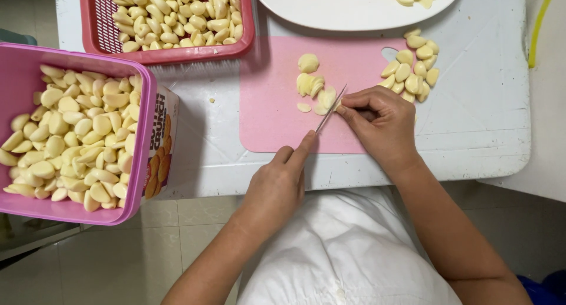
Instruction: Slicing peeled garlic cloves into thin pieces using a knife on a cutting board
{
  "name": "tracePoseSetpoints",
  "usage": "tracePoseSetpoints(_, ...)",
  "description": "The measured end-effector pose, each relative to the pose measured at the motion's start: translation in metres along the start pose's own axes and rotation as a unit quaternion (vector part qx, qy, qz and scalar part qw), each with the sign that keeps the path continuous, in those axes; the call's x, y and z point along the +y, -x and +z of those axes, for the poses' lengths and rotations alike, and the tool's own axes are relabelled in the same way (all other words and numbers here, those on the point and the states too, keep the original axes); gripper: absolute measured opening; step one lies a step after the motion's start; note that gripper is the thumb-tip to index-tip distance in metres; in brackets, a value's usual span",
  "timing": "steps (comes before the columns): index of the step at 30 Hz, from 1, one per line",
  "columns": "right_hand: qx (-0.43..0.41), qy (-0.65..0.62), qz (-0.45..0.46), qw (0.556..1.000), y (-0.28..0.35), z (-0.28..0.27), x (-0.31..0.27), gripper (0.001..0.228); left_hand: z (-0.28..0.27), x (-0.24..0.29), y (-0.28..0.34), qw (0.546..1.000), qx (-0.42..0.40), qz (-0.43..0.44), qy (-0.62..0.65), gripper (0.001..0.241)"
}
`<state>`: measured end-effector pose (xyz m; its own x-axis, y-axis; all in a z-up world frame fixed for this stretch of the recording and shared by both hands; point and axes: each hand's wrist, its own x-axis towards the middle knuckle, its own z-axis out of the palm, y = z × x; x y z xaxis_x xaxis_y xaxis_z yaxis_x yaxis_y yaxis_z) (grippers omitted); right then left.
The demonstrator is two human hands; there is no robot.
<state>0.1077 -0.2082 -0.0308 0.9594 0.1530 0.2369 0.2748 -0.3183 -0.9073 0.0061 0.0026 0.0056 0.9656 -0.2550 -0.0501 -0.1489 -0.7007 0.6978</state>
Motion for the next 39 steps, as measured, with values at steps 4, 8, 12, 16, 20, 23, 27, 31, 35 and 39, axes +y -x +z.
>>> tracePoseSetpoints(4, 0.003, -0.013, 0.008, 1.0, 0.001, 0.0, -0.002, 0.013, 0.008, 0.0, 0.009, 1.0, 0.021, 0.01, -0.007, 0.061)
tracePoseSetpoints(8, 0.001, -0.015, 0.01, 1.0, 0.0, 0.001, -0.005, 0.013, 0.009, -0.003, 0.016, 0.999, 0.03, 0.014, -0.016, 0.062)
tracePoseSetpoints(12, -0.003, -0.011, 0.016, 1.0, 0.001, -0.001, -0.002, 0.013, 0.006, -0.001, 0.019, 0.999, 0.029, 0.015, -0.011, 0.063)
tracePoseSetpoints(16, -0.003, -0.01, 0.018, 1.0, 0.0, -0.001, 0.001, 0.013, 0.008, -0.002, 0.019, 0.999, 0.033, 0.022, -0.02, 0.063)
tracePoseSetpoints(20, -0.002, -0.004, 0.013, 1.0, 0.0, -0.001, 0.001, 0.013, 0.008, -0.003, 0.015, 0.999, 0.029, 0.03, -0.016, 0.064)
tracePoseSetpoints(23, -0.003, 0.0, 0.013, 1.0, 0.0, -0.001, 0.001, 0.013, 0.009, -0.003, 0.012, 0.999, 0.03, 0.032, -0.019, 0.064)
tracePoseSetpoints(27, -0.002, 0.0, 0.013, 1.0, 0.0, -0.001, 0.0, 0.012, 0.008, -0.001, 0.007, 0.999, 0.027, 0.029, -0.015, 0.063)
tracePoseSetpoints(31, -0.002, 0.009, 0.007, 1.0, 0.0, -0.001, 0.002, 0.012, 0.009, -0.001, 0.004, 0.999, 0.029, 0.033, -0.025, 0.064)
tracePoseSetpoints(35, -0.005, 0.019, -0.006, 1.0, 0.0, -0.002, 0.001, 0.012, 0.01, 0.0, 0.001, 0.999, 0.026, 0.032, -0.028, 0.061)
tracePoseSetpoints(39, -0.004, 0.024, -0.01, 1.0, 0.0, -0.002, 0.0, 0.012, 0.01, 0.001, -0.004, 0.998, 0.024, 0.035, -0.043, 0.061)
